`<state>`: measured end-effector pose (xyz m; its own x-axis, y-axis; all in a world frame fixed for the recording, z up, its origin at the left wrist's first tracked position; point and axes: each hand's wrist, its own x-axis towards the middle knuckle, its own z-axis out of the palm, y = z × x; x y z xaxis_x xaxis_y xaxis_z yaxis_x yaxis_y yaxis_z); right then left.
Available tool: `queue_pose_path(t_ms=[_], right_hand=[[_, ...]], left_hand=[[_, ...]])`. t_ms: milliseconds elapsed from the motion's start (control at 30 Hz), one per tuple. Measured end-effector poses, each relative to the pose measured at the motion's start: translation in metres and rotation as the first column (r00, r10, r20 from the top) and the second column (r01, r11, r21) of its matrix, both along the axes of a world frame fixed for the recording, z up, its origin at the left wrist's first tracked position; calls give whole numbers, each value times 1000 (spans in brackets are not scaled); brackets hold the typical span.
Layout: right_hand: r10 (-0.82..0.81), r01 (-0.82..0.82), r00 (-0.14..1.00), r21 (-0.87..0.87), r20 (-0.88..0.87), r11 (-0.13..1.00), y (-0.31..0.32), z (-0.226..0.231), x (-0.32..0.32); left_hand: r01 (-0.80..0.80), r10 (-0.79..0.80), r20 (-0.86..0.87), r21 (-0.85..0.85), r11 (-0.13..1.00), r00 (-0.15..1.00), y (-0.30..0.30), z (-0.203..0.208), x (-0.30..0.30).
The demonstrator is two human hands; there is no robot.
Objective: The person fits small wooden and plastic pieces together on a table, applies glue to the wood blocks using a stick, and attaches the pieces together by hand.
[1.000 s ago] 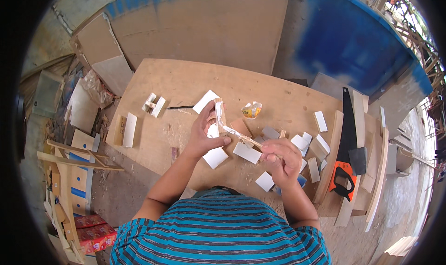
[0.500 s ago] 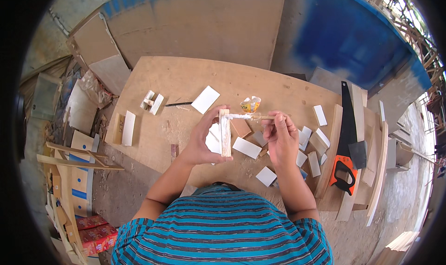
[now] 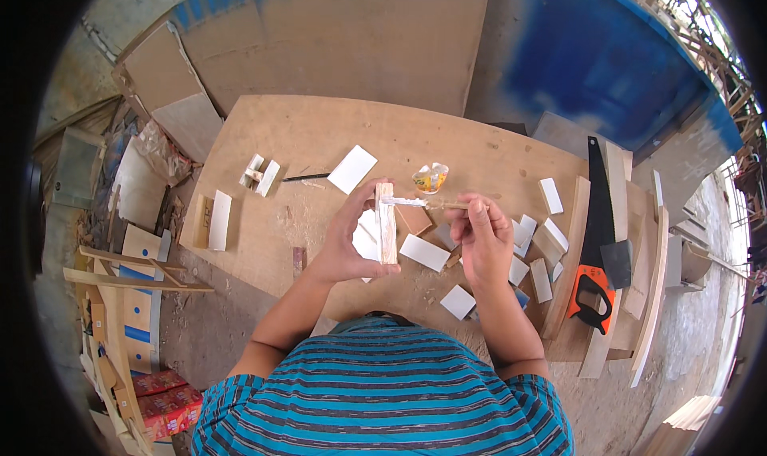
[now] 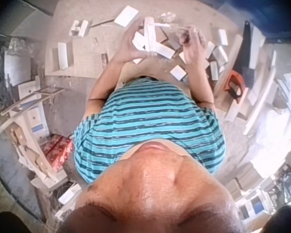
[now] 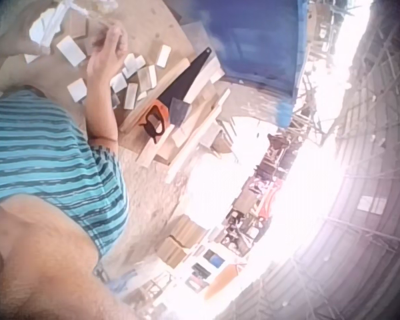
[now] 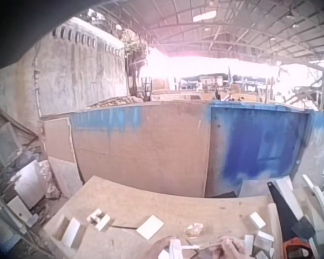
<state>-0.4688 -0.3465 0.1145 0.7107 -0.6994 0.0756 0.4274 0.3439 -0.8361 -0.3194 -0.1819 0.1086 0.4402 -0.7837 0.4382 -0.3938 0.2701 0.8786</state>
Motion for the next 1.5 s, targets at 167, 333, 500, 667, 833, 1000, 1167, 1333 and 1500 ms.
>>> queue_pose_path(t_ms=[167,333,500,667,833,1000,1167,1333,1500], right_hand=[[17,-17,1000,-32,-1,999,7,-3,-7],[-78,48,993,-304,-86,951,22,-2,-16],[-179,48,983,-880,-43,473,27,5,-24],[-121,102,990,-971,78,215,31,17,-21],[-112,169,982,-972,151,166,6,9,-24],[-480,70,861,-896,-168,438,-39,-13,14],[-474,-20,859,-938,-194,347,-65,-34,55],[-419,-235,824,-903,-381,361,-77,-44,86],[-516,-245,766,-917,-383,316,-63,-34,94]], left_hand=[[-67,67,-12,-14,998,998,0,-6,1],[-217,216,-60,-15,976,975,-1,-13,3],[-242,243,-267,38,969,932,1,-14,4],[-215,228,-321,79,974,919,2,-22,10],[-315,348,-326,151,937,879,12,-42,16],[-275,335,-373,204,939,865,30,-44,11],[-401,456,-250,240,884,854,61,-70,12],[-440,498,-256,252,862,828,93,-85,18],[-407,481,-260,289,866,838,118,-94,4]])
